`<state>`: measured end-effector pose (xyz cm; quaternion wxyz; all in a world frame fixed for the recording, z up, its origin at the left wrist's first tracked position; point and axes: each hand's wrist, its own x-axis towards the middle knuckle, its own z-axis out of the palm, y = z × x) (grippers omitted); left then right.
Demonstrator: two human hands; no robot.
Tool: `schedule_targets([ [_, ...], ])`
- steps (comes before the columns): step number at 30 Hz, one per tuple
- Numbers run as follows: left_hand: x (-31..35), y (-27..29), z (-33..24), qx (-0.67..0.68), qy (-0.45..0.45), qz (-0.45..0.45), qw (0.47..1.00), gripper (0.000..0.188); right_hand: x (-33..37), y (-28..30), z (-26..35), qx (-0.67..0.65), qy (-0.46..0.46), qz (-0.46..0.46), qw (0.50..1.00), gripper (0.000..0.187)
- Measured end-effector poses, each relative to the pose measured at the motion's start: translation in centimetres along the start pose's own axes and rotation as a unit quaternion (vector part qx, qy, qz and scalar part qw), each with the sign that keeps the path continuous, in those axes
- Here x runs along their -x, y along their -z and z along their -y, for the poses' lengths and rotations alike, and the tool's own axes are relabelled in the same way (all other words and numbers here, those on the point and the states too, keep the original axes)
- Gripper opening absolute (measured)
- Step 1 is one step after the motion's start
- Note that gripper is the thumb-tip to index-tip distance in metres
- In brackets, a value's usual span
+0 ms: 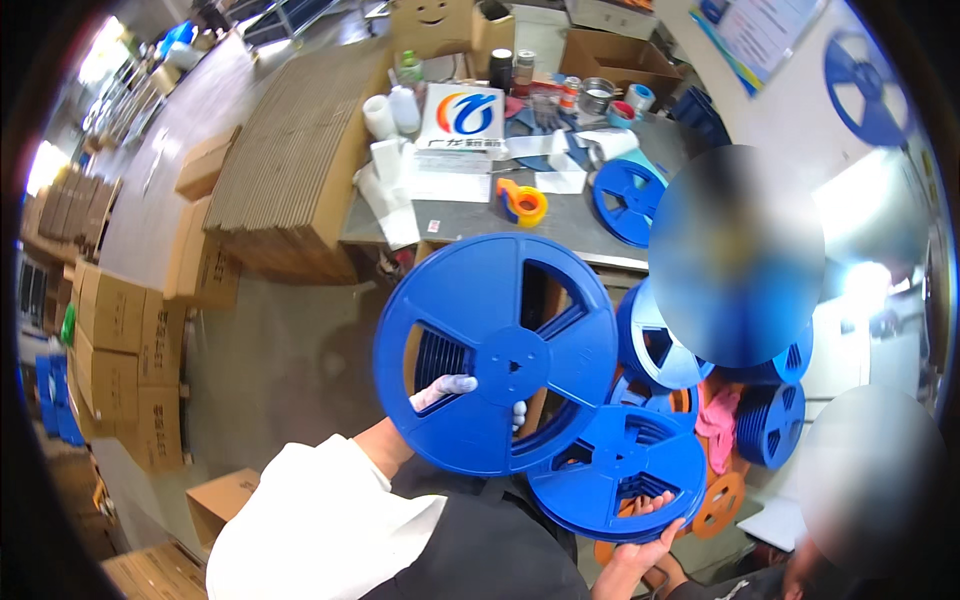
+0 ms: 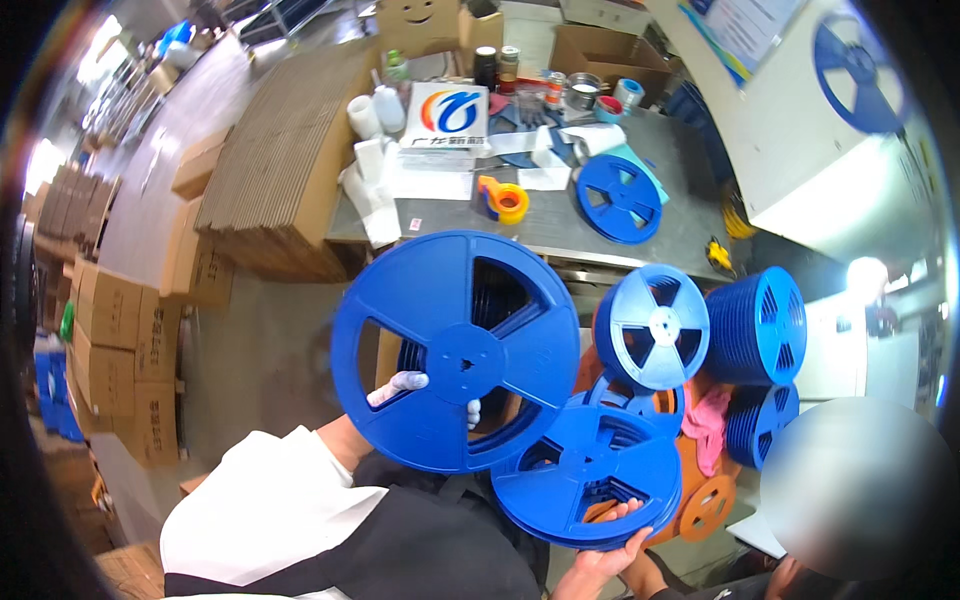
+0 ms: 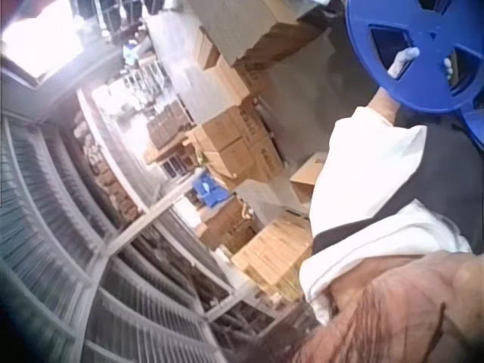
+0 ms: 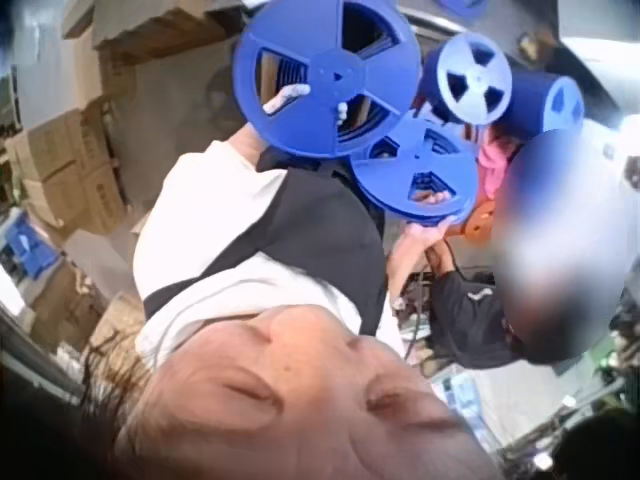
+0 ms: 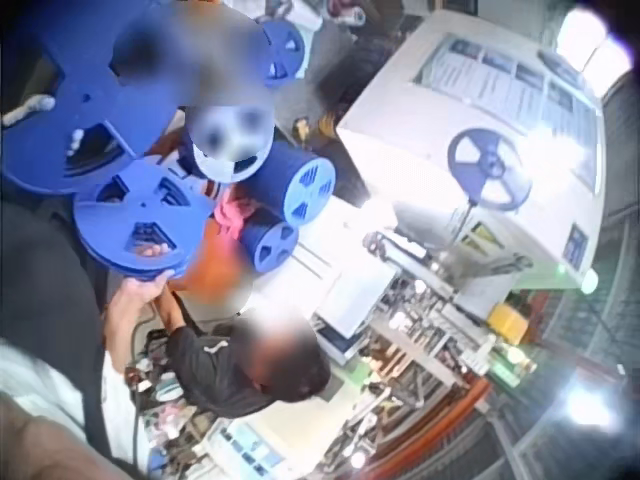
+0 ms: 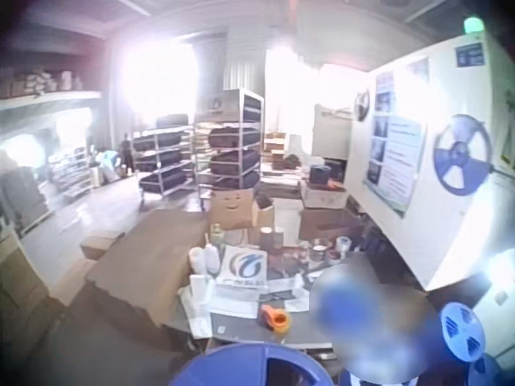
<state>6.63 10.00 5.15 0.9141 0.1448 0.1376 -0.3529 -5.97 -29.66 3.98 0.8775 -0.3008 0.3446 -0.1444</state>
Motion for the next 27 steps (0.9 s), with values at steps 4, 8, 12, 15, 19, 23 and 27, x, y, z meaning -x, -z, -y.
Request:
schedule_targets([
  [4, -0.8, 2.2, -0.3, 0.045, 0.02, 0.056, 0.997, 0.072, 0.9, -0.4, -1.0, 0.022, -0.001, 0.011, 1.0, 0.049],
  [8, -2.3, 4.2, -0.7, 0.103, 0.045, 0.067, 0.991, 0.061, 2.6, -2.3, -2.1, 0.037, 0.021, 0.006, 0.999, 0.049],
  [12, -3.9, 5.3, -1.2, 0.056, 0.047, 0.02, 0.997, 0.055, 3.7, -2.9, -2.1, 0.039, 0.036, 0.005, 0.999, 0.048],
  [15, -3.5, 5.7, -1.3, 0.033, 0.029, 0.017, 0.999, 0.055, 4.1, -3.5, -2.2, 0.073, 0.055, 0.012, 0.996, 0.047],
  [19, -3.1, 5.9, -1.3, 0.057, 0.036, 0.028, 0.997, 0.056, 4.8, -4.5, -2.4, 0.122, 0.102, -0.031, 0.987, 0.046],
  [23, -3.0, 5.9, -1.1, 0.119, 0.06, 0.059, 0.989, 0.058, 5.6, -4.8, -2.5, 0.13, 0.109, -0.058, 0.984, 0.047],
  [27, -3.4, 5.0, -1.0, 0.122, 0.083, 0.033, 0.988, 0.056, 6.5, -4.1, -1.2, 0.071, 0.083, -0.027, 0.994, 0.054],
])
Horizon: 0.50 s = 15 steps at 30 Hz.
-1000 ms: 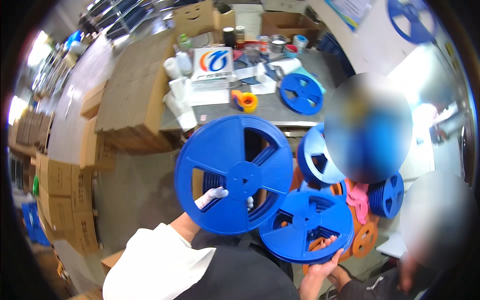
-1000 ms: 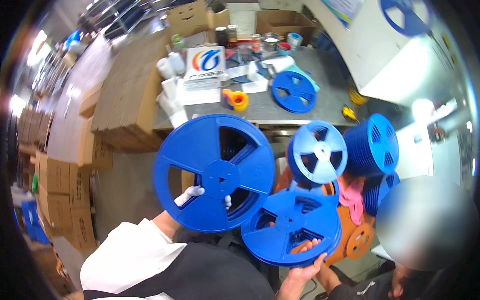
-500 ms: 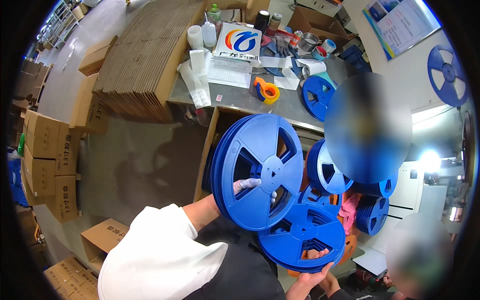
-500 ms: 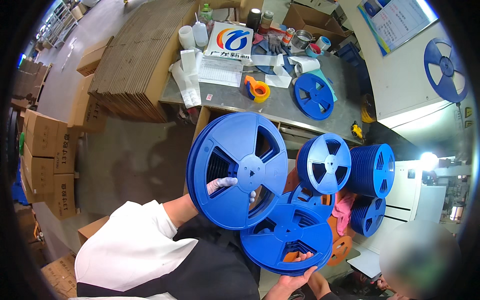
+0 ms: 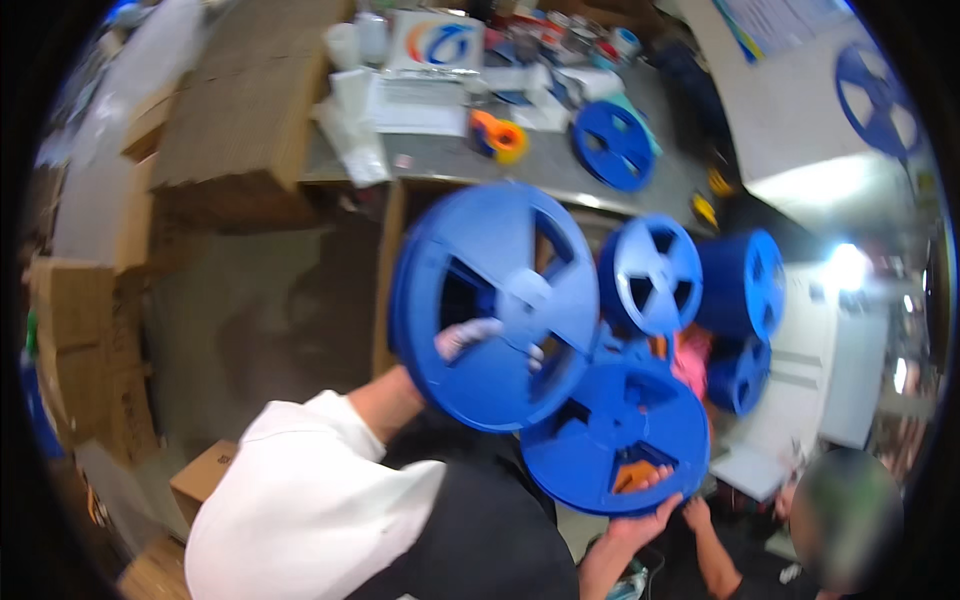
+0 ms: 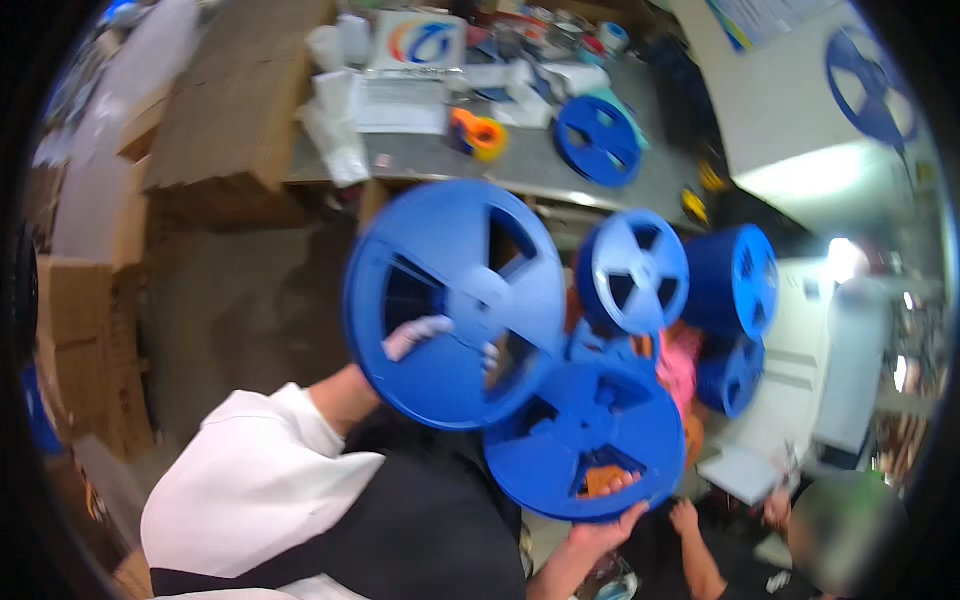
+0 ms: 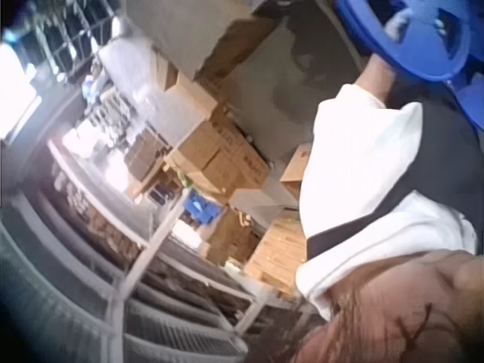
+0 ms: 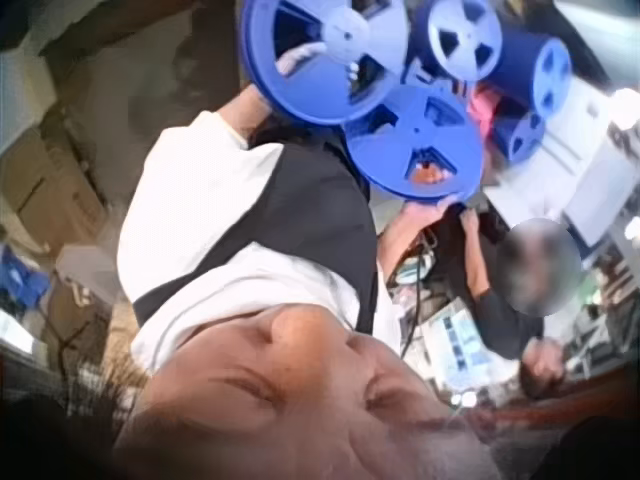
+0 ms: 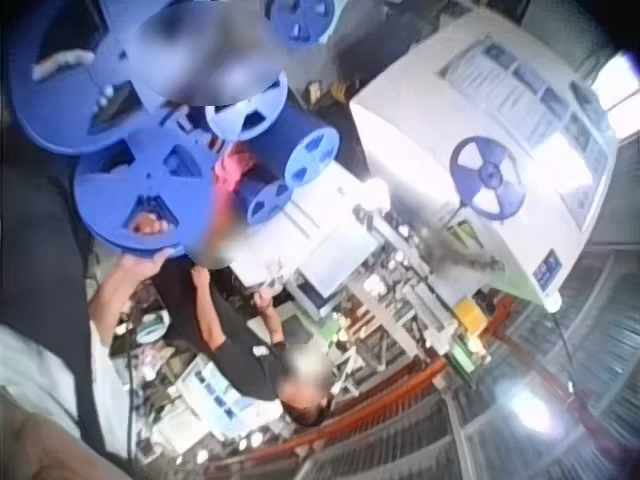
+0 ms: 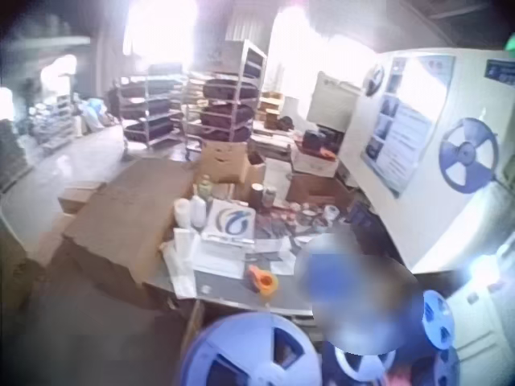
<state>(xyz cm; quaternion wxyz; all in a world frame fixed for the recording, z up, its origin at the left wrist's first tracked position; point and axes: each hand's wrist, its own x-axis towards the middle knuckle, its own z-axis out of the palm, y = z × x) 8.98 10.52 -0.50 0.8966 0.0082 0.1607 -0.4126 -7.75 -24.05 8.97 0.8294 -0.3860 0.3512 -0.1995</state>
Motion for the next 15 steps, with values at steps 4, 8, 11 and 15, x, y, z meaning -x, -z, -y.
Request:
schedule_targets([
  [4, 1.5, 1.4, -1.1, -0.146, -0.101, 0.132, 0.975, 0.063, 0.5, 0.6, 1.9, -0.029, 0.011, 0.04, 0.999, 0.059],
  [8, 1.5, 4.1, -1.1, -0.075, -0.083, 0.057, 0.992, 0.071, -0.9, 4.0, 2.4, -0.127, 0.019, 0.123, 0.984, 0.063],
  [11, 1.7, 4.7, -1.1, -0.089, -0.106, 0.069, 0.988, 0.075, -1.2, 5.1, 2.1, -0.23, -0.003, 0.213, 0.95, 0.061],
  [15, 1.8, 3.2, -1.3, -0.113, -0.092, 0.051, 0.988, 0.071, -1.6, 4.4, 1.7, -0.298, -0.03, 0.245, 0.922, 0.059],
])
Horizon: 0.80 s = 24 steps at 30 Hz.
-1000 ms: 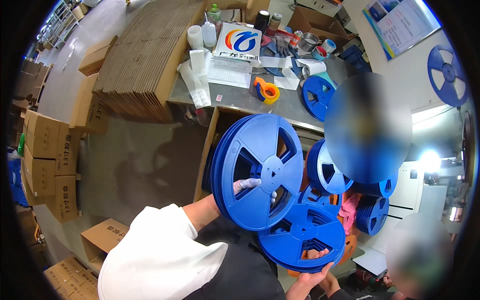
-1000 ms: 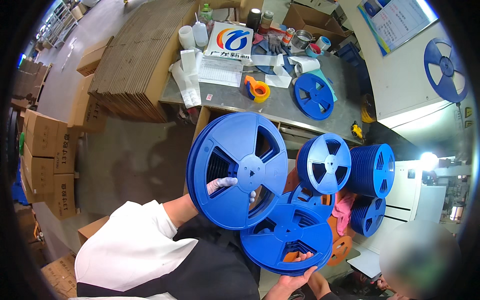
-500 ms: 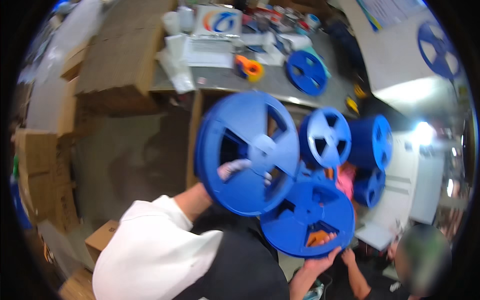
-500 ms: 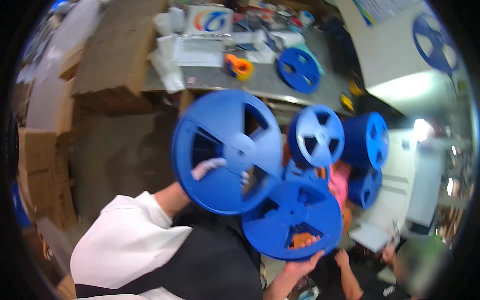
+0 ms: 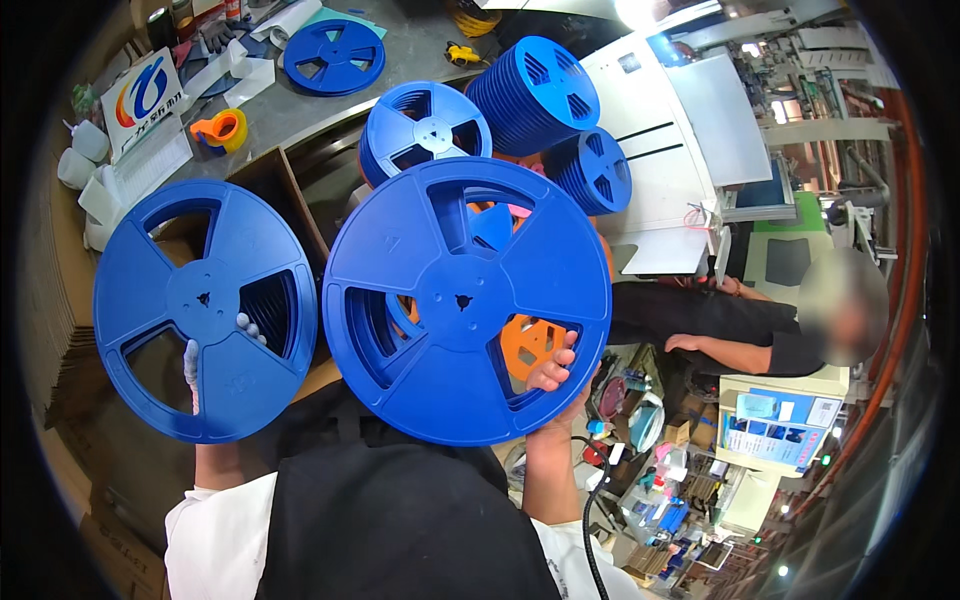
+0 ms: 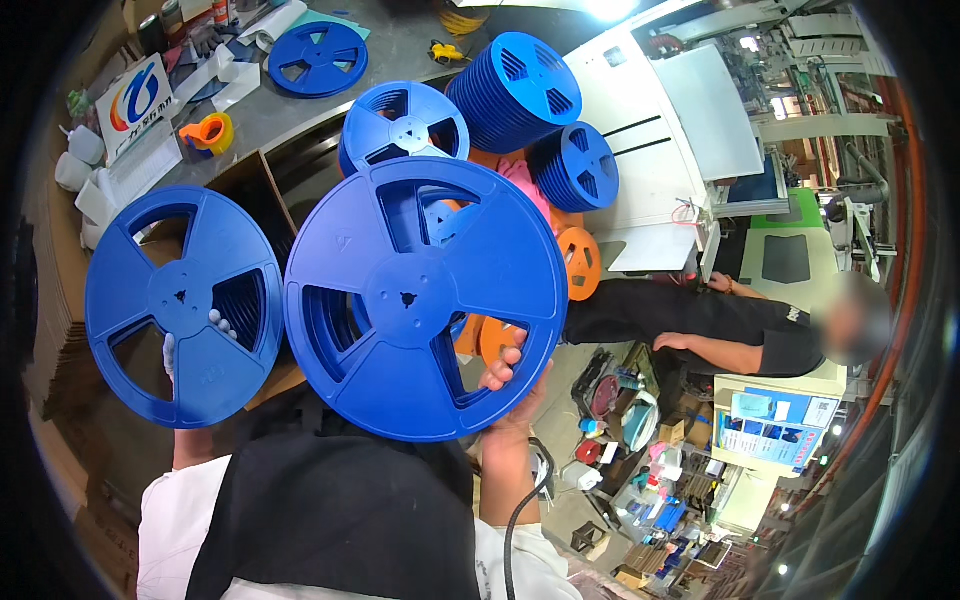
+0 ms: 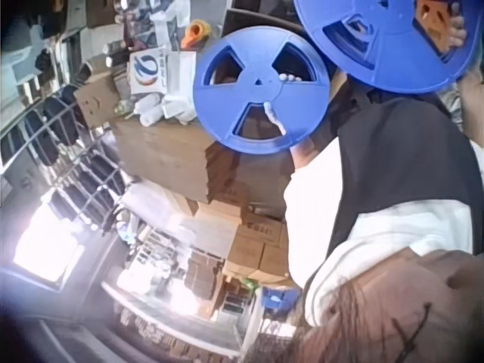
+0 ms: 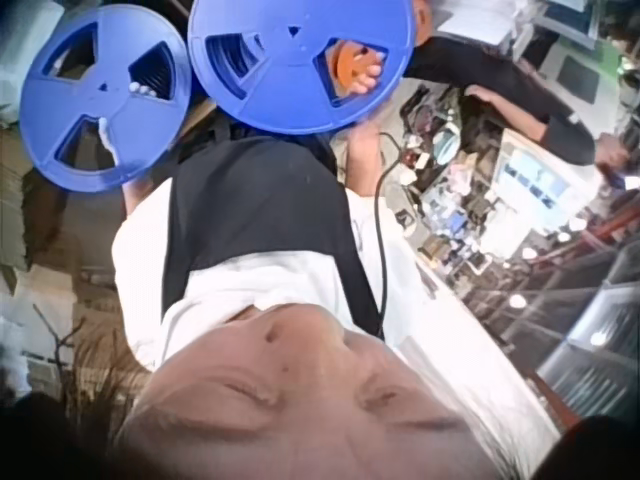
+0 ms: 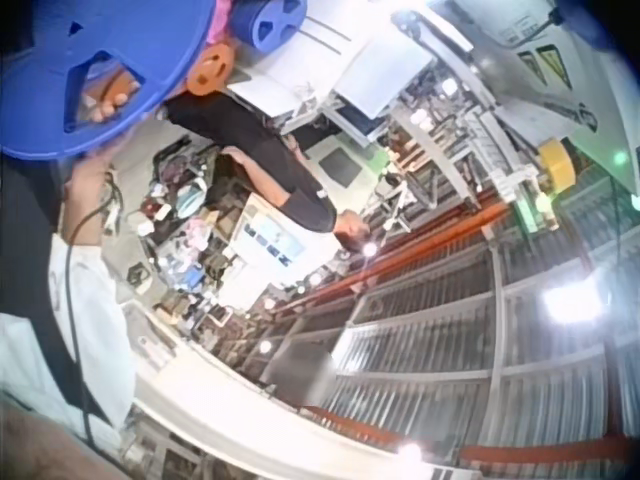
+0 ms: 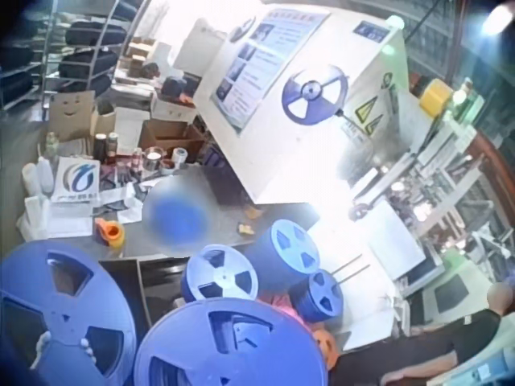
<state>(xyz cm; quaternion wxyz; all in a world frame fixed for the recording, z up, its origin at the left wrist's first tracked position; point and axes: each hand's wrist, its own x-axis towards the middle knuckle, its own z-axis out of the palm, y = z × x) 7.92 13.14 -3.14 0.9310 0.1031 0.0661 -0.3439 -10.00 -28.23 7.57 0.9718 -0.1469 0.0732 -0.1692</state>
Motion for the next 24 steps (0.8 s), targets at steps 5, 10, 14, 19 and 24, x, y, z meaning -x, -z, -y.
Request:
schedule_targets([
  [5, -0.2, -3.3, 0.8, -0.011, -0.018, -0.098, 0.995, 0.069, 0.4, 0.7, 0.3, -0.011, -0.017, 0.007, 1.0, 0.06],
  [10, -0.9, -3.2, 1.6, -0.129, -0.057, -0.154, 0.978, 0.053, 0.4, 0.7, 0.8, -0.023, -0.01, -0.003, 1.0, 0.06],
  [14, -1.7, -2.0, 2.8, -0.33, -0.077, -0.162, 0.927, 0.048, -0.4, -0.7, 0.6, 0.022, 0.0, -0.007, 1.0, 0.061],
  [19, -2.3, -6.0, 4.6, -0.306, -0.039, -0.182, 0.933, 0.048, -0.3, -1.2, 0.1, 0.127, 0.043, -0.029, 0.991, 0.063],
  [24, -4.8, -6.5, 6.3, -0.365, -0.02, -0.093, 0.926, 0.103, -0.6, -1.9, -0.7, 0.183, 0.041, -0.054, 0.981, 0.066],
])
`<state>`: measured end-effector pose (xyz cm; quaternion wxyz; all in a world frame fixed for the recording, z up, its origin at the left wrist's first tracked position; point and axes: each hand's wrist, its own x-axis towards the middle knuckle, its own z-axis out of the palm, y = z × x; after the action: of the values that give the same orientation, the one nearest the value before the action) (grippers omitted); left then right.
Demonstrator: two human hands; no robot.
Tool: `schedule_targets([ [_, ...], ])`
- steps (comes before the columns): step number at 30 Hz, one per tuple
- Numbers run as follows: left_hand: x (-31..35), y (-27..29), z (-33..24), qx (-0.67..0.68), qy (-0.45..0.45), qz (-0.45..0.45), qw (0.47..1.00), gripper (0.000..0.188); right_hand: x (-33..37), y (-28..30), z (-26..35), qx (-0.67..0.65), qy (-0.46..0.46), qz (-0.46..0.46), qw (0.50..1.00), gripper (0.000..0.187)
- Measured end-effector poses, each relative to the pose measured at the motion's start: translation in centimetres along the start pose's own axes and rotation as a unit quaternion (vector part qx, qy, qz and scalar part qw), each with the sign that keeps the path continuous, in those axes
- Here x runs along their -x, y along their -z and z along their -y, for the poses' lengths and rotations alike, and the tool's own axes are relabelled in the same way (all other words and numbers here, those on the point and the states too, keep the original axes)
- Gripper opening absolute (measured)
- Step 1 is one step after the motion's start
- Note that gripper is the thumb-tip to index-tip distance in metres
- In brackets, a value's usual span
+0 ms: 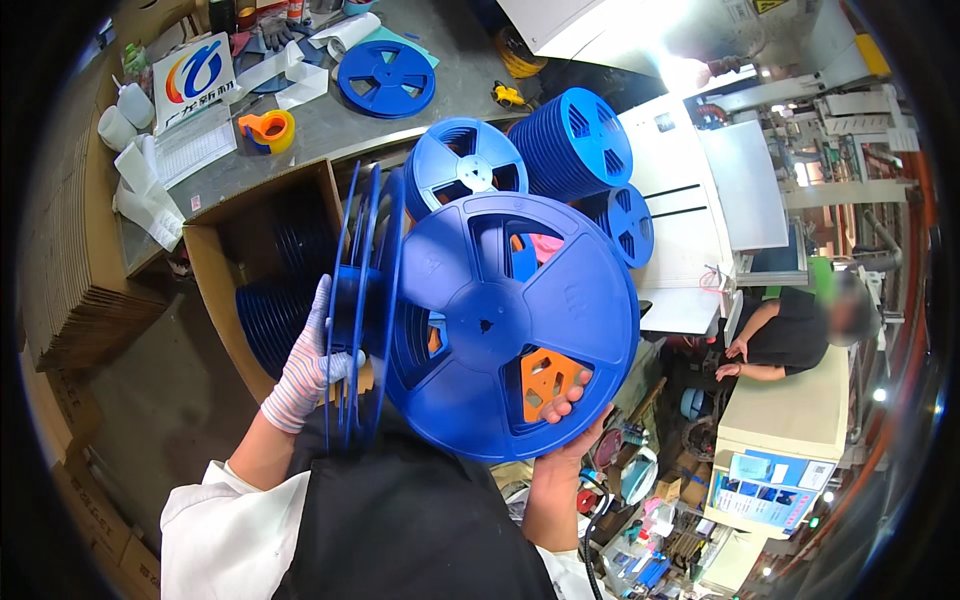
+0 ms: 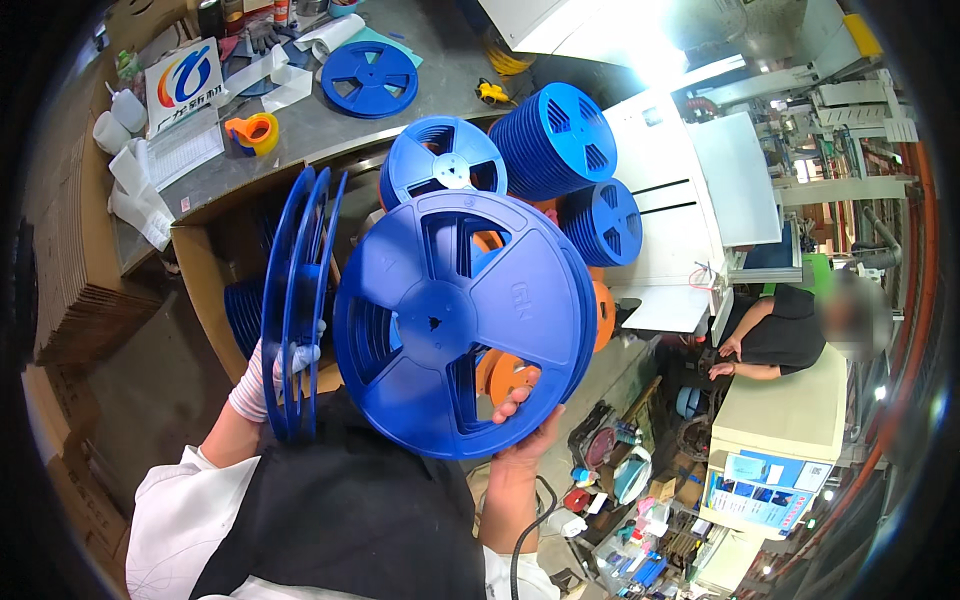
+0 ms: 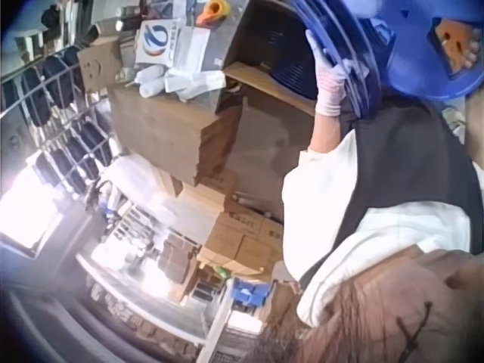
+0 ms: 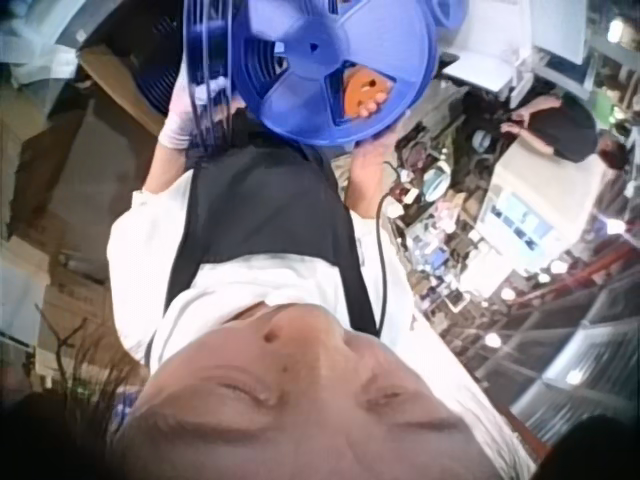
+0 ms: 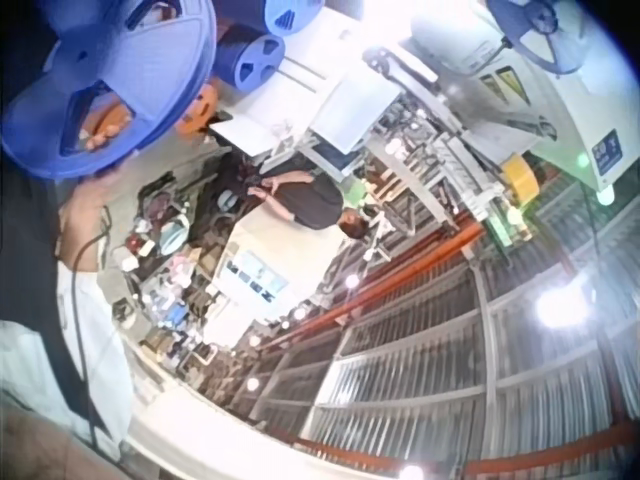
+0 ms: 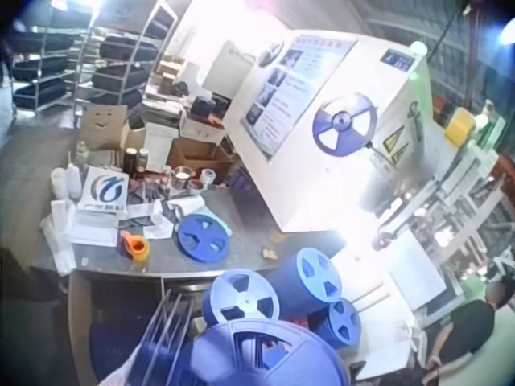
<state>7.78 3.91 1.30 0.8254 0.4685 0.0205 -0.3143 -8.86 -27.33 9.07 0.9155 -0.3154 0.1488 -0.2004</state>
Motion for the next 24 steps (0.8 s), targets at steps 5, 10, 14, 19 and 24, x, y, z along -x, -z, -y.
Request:
schedule_targets([
  [5, 0.8, 0.0, -2.7, 0.093, -0.015, -0.046, 0.994, 0.092, -0.2, 0.1, 0.5, -0.013, -0.016, 0.036, 0.999, 0.07],
  [10, 4.9, 8.0, -1.1, 0.206, 0.027, -0.118, 0.971, 0.05, 0.2, -1.1, 1.1, 0.048, -0.047, 0.006, 0.998, 0.06],
  [14, 9.7, 11.3, 2.1, 0.304, -0.038, -0.058, 0.95, 0.042, 0.3, -2.3, -1.9, 0.109, -0.066, -0.14, 0.982, 0.058],
  [19, 8.2, 11.5, 2.3, 0.463, 0.037, 0.006, 0.885, 0.038, -0.2, -3.0, -5.8, 0.074, -0.153, -0.114, 0.979, 0.055],
  [24, 2.9, 9.4, -0.3, 0.259, 0.098, -0.028, 0.961, 0.069, -2.4, -5.1, -10.1, 0.075, -0.222, -0.057, 0.97, 0.054],
])
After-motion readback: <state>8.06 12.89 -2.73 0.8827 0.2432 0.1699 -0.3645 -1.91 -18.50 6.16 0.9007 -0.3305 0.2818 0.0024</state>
